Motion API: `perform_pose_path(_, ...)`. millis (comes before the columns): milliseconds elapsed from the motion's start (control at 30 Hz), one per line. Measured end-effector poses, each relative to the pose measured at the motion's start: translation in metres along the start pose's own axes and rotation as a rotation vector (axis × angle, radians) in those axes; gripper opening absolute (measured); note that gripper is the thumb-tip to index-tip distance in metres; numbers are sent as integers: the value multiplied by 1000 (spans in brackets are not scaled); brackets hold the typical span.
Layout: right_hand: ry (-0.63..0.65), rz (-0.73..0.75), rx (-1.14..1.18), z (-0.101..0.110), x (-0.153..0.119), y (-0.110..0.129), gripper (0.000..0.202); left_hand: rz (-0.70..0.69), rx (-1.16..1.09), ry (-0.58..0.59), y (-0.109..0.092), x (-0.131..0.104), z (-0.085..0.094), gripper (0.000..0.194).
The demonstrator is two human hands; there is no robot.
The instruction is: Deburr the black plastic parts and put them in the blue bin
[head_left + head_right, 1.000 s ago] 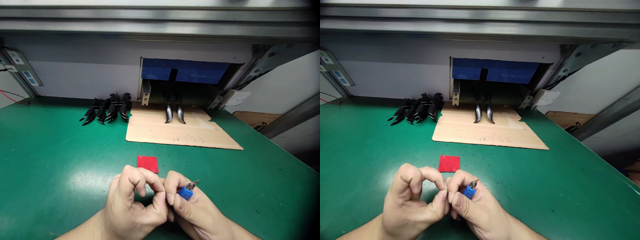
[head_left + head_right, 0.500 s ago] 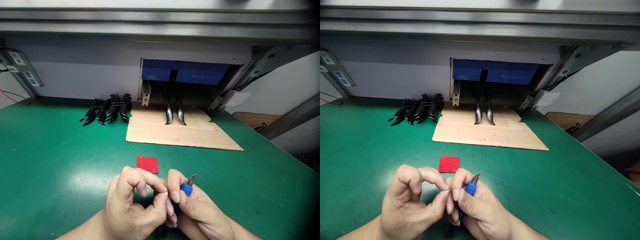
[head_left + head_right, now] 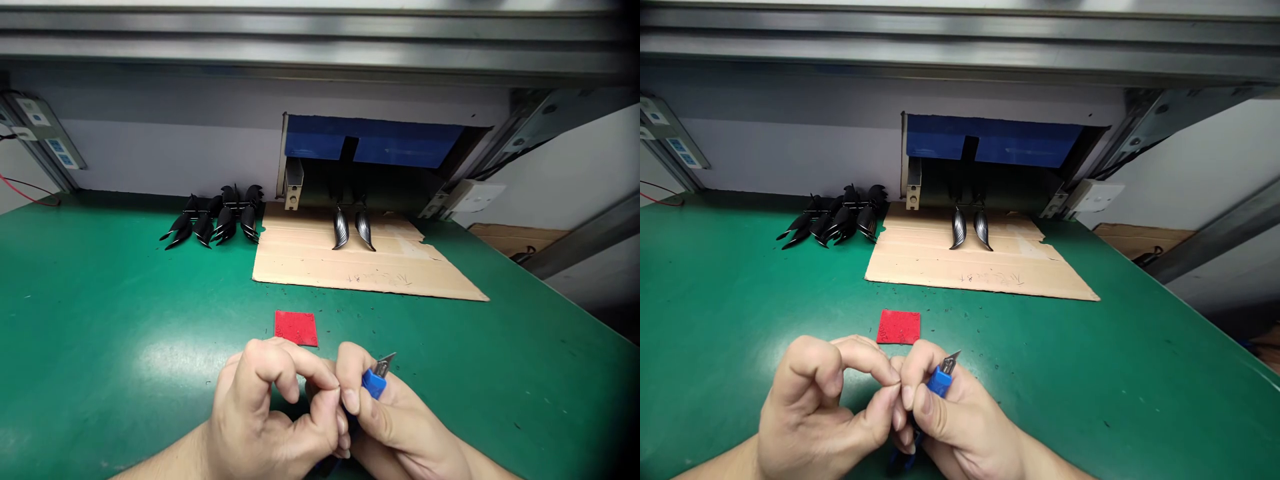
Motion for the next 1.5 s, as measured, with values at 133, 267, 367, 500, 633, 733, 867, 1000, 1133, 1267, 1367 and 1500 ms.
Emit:
perform_pose_path(133, 7, 10, -21, -1, 1, 0, 29, 18, 24, 10, 3, -1, 0, 41)
perform_pose_path(267, -30, 15, -40, 1, 2, -1, 30, 24, 73, 22, 3, -1, -1, 41)
perform_pose_path(367, -45, 19, -61, 2, 1, -2, 31, 49, 103, 21, 5, -2, -1, 40)
perform_pose_path(500, -63, 28, -66, 2, 1, -2, 31, 66, 129, 23, 5, -2, -1, 39)
perform_pose_path(633, -64, 28, -74, 1, 1, -2, 31, 65, 135, 17, 4, -2, 0, 39)
perform_pose_path(733, -70, 40, -78, 0, 1, -1, 30, 75, 128, 16, 4, -2, 0, 39)
perform_pose_path(867, -48, 49, -118, -2, 0, 1, 29, 80, 86, 19, 5, 0, 1, 39)
perform_pose_path(1000, -39, 69, -167, 0, 1, 6, 30, 57, 30, 23, 2, 2, 1, 39)
perform_pose_path(1133, -26, 65, -179, 0, 2, 7, 29, 32, -15, 33, 0, 4, 0, 39)
perform_pose_path(1267, -12, 53, -124, -2, 1, 8, 29, 11, 14, 17, 0, 3, 0, 38)
perform_pose_path(1367, 28, 16, 14, -5, 1, 8, 30, -12, 97, -18, 1, 0, 3, 37)
perform_pose_path(1500, 79, -10, 97, -7, 0, 10, 32, -43, 165, -19, 0, -2, 5, 37)
Point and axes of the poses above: each hand's wrist, its own x-axis towards the middle knuckle, its own z-axis out of the back of the hand, y = z × x, the point moved 5 cm from there along x, towards the middle knuckle, and after that the axes turned 10 degrees about x, right-handed, at the moved point
